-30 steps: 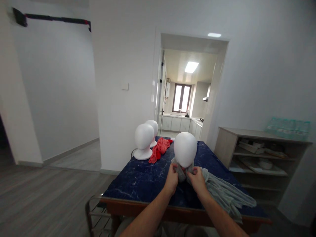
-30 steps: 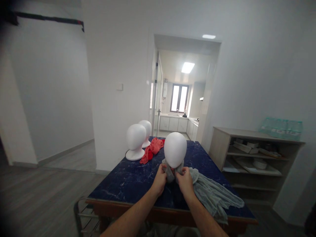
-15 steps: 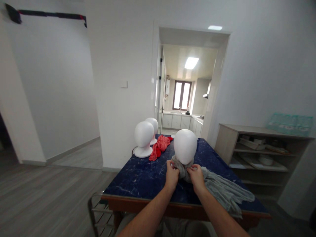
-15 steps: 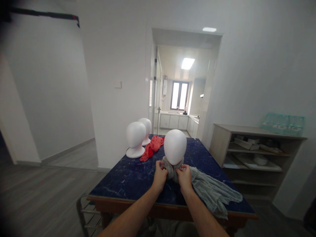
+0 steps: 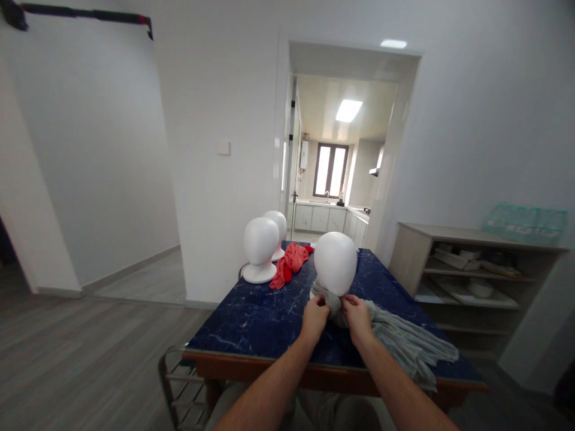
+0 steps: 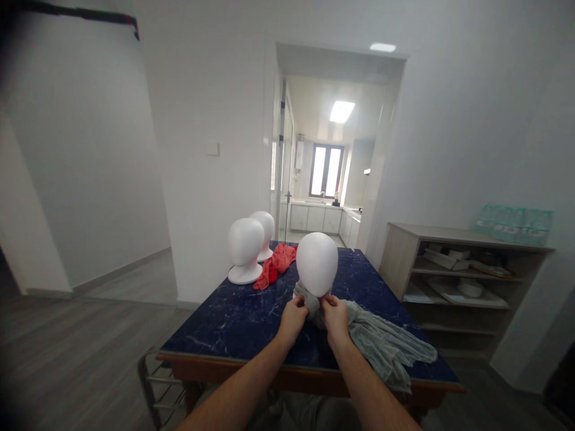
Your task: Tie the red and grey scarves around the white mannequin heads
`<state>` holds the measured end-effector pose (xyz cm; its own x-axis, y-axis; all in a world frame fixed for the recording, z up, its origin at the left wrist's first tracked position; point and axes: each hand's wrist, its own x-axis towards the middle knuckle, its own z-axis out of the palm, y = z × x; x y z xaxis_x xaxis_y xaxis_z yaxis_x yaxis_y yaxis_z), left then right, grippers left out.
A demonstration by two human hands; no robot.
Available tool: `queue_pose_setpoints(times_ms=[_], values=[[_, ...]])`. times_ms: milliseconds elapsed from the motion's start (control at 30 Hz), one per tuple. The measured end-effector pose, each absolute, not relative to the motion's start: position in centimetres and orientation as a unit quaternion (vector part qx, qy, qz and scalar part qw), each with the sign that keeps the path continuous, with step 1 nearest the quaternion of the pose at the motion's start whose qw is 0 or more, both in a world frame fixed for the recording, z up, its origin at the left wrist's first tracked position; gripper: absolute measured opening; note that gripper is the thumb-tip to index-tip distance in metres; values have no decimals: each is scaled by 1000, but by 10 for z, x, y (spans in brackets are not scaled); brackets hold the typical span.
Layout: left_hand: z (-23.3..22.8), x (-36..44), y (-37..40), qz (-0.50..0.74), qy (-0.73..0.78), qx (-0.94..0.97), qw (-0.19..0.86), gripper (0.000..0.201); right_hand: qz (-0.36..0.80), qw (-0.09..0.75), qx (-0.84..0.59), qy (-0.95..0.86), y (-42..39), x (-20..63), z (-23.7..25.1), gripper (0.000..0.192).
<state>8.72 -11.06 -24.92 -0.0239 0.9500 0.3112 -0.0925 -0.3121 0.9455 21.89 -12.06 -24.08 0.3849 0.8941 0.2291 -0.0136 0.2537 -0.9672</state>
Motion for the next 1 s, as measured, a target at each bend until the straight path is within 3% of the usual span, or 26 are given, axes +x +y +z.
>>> queue_pose_setpoints(times_ms=[133, 267, 567, 767, 1000], values=[[-244, 89, -115, 606, 385, 535, 446, 27, 334, 655, -497, -461, -131, 217, -238, 43], [-243, 90, -117, 602, 391, 544, 435, 30, 330, 643, -475, -501, -139, 212, -240, 38], [-248, 95, -114, 587, 426, 548, 417, 21, 325, 627, -492, -508, -132, 210, -244, 38], [-247, 93, -110, 564, 468, 553, 396, 12, 232, 586, -542, -556, -125, 220, -240, 34], [-254, 91, -106, 585, 419, 516, 465, 11, 166, 548, -583, -577, -122, 240, -241, 30]])
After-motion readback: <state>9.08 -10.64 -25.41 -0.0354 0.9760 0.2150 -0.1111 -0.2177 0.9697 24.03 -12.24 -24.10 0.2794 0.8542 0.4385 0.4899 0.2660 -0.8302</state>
